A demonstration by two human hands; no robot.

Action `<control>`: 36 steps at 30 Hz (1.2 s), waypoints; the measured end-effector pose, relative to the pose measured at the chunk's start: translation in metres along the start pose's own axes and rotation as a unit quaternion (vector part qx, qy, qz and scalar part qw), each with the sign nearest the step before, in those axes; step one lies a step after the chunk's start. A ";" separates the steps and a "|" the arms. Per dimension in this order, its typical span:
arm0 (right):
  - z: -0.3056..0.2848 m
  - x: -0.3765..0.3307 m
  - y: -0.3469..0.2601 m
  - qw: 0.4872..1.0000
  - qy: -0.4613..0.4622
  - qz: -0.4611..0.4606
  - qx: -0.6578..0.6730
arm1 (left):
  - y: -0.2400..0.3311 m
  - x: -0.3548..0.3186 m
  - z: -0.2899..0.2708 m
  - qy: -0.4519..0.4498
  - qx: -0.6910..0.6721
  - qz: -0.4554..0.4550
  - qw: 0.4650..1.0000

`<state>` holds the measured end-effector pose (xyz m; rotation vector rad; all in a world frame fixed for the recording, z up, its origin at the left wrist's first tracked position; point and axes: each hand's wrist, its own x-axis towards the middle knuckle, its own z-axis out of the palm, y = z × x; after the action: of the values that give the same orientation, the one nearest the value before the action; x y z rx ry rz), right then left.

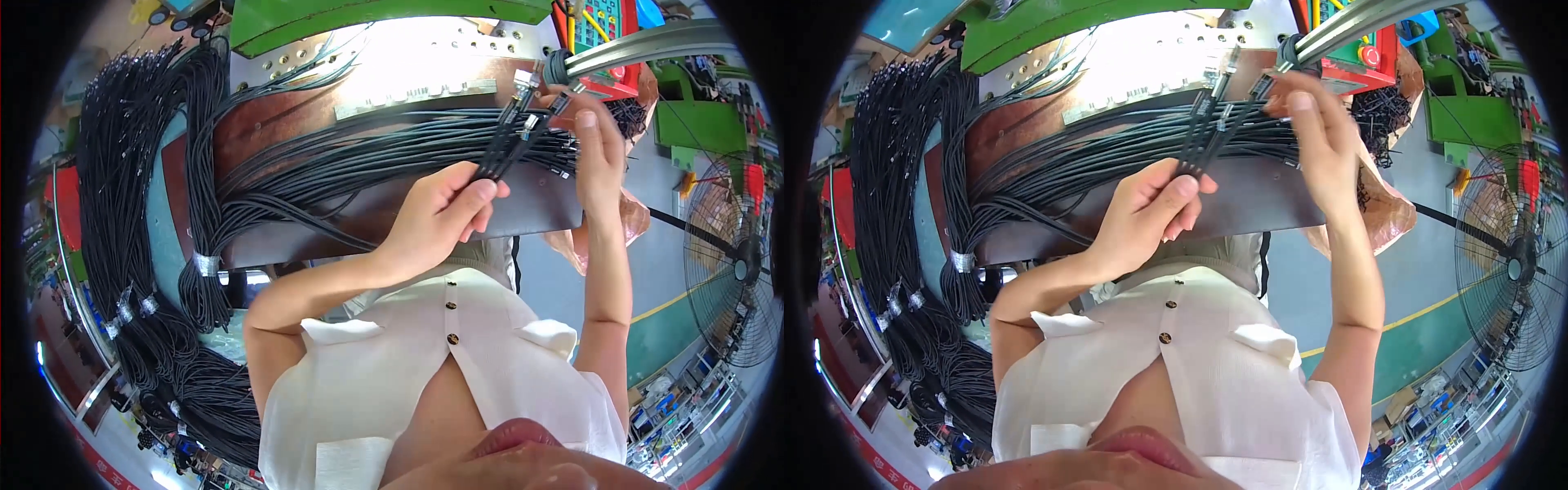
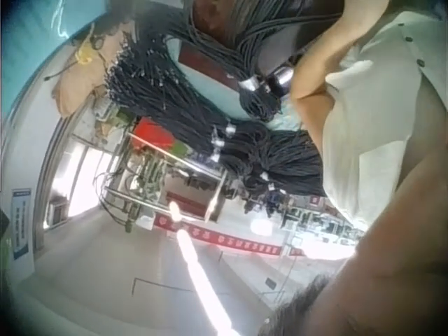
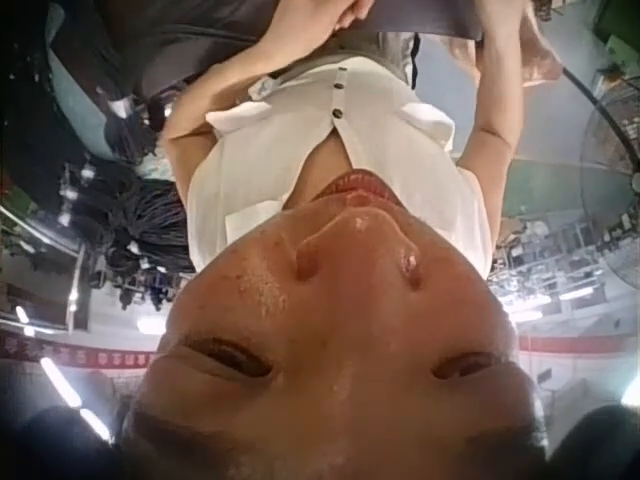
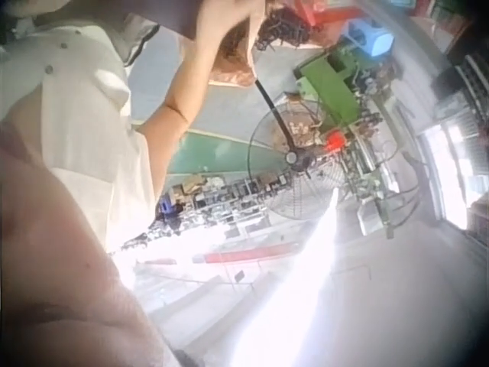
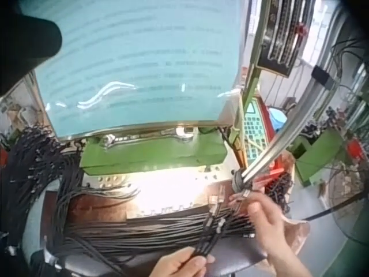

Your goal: The recorder is assembling and testing electrical wire harnesses by inserting connectors into a testing jig on a factory workbench.

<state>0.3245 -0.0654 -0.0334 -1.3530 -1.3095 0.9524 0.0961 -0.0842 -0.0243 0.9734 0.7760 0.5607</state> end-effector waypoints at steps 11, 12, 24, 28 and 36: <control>0.109 0.005 -0.014 0.925 -0.296 0.110 0.212 | -0.030 -0.031 -0.025 0.191 -0.124 0.086 0.970; 0.110 0.004 -0.014 0.926 -0.315 0.078 0.191 | -0.034 -0.032 -0.026 0.193 -0.132 0.098 0.967; 0.118 0.022 -0.017 0.912 -0.303 -0.243 -0.134 | -0.034 -0.033 -0.033 0.234 -0.202 0.154 0.938; 0.101 0.055 0.010 0.874 -0.183 -0.199 -0.405 | -0.033 -0.036 -0.034 0.230 -0.217 0.100 0.943; 0.097 0.048 -0.007 0.834 -0.070 -0.406 -0.367 | -0.032 -0.036 -0.028 0.202 -0.228 0.022 0.952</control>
<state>0.2342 -0.0067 -0.0418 -1.0448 -2.2393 -0.0826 0.0549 -0.1107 -0.0499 0.4495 0.9327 0.9479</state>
